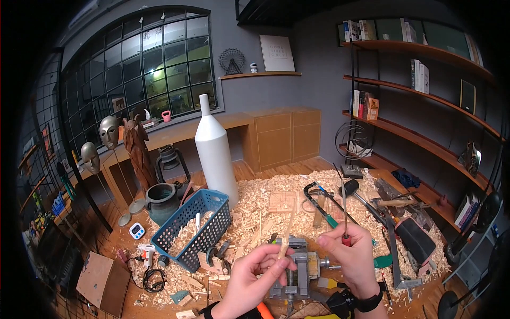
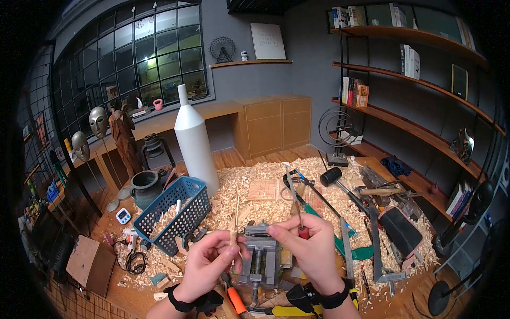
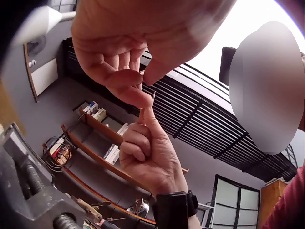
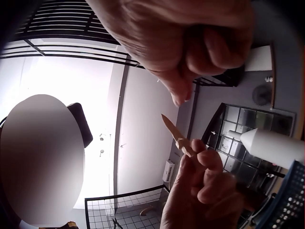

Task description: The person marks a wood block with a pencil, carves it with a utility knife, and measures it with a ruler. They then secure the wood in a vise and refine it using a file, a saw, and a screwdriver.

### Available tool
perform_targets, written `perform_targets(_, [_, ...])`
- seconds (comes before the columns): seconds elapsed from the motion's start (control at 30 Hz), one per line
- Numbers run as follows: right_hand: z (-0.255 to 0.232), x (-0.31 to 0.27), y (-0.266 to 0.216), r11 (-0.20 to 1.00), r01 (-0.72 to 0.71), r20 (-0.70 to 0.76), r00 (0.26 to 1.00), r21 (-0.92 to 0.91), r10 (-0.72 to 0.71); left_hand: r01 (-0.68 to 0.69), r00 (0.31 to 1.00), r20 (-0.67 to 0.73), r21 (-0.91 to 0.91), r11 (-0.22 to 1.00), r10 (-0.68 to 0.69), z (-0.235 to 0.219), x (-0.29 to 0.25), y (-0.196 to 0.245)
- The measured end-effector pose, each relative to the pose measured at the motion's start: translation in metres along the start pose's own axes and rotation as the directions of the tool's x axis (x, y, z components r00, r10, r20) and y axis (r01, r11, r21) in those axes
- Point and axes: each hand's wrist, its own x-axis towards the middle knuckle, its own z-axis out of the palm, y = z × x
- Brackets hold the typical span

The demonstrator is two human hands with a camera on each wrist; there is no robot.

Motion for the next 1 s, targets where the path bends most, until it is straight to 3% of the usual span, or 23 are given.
perform_targets(0.07, [-0.002,0.0,0.001,0.997,-0.006,-0.016,1.0,0.071,0.007,-0.112,0.994,-0.015,-0.003,0.994,0.111,-0.001,0.001,-0.01])
perform_targets(0.13, [-0.003,0.0,-0.003,0.975,-0.102,-0.041,0.993,0.196,0.112,-0.11,0.994,-0.018,-0.003,0.994,0.11,-0.001,0.0,-0.012])
perform_targets(0.23, [-0.006,0.0,-0.005,0.959,-0.121,-0.009,0.992,0.256,0.127,-0.103,0.994,-0.017,0.053,0.993,0.104,-0.003,0.0,-0.004])
perform_targets(0.33, [-0.005,0.002,0.0,0.948,-0.103,-0.092,0.986,0.3,0.137,-0.148,0.985,-0.069,0.092,0.985,0.155,-0.005,0.002,0.002])
perform_targets(0.4, [-0.014,0.006,0.003,0.965,-0.143,-0.007,0.989,0.22,0.148,-0.181,0.972,-0.134,0.11,0.977,0.195,-0.007,-0.001,0.006])
perform_targets(0.47, [-0.005,0.007,0.003,0.998,0.044,-0.024,0.999,-0.047,-0.045,-0.2,0.956,-0.187,0.14,0.97,0.225,-0.013,0.001,0.01])
perform_targets(0.5, [-0.007,0.008,0.009,0.998,0.043,0.071,0.997,-0.038,-0.04,-0.192,0.953,-0.208,0.144,0.971,0.22,-0.017,0.0,0.012])
perform_targets(0.63, [-0.002,0.007,0.006,0.996,-0.011,0.144,0.989,-0.083,0.023,-0.283,0.901,-0.27,0.226,0.932,0.339,-0.036,0.006,0.003])
perform_targets(0.67, [0.001,0.007,0.012,0.998,0.006,0.148,0.989,-0.068,0.005,-0.287,0.865,-0.326,0.306,0.908,0.383,-0.042,0.007,-0.001])
perform_targets(0.83, [0.003,0.013,0.02,0.999,-0.027,0.031,0.999,-0.03,0.028,-0.291,0.851,-0.348,0.312,0.904,0.394,-0.055,0.012,-0.008])
perform_targets(0.9, [0.006,0.017,0.033,0.999,0.033,0.082,0.996,-0.035,-0.03,-0.279,0.843,-0.372,0.315,0.907,0.389,-0.058,0.014,-0.011])
perform_targets(0.93, [0.008,0.015,0.035,0.993,0.062,0.047,0.997,-0.096,-0.058,-0.263,0.853,-0.361,0.327,0.908,0.377,-0.06,0.016,-0.012])
perform_targets(0.97, [0.005,0.019,0.042,0.93,0.15,0.088,0.988,-0.336,-0.127,-0.283,0.85,-0.348,0.331,0.9,0.396,-0.062,0.015,-0.013])
perform_targets(1.0, [0.006,0.014,0.045,0.888,0.221,0.024,0.973,-0.402,-0.231,-0.267,0.85,-0.355,0.348,0.899,0.39,-0.063,0.016,-0.013])
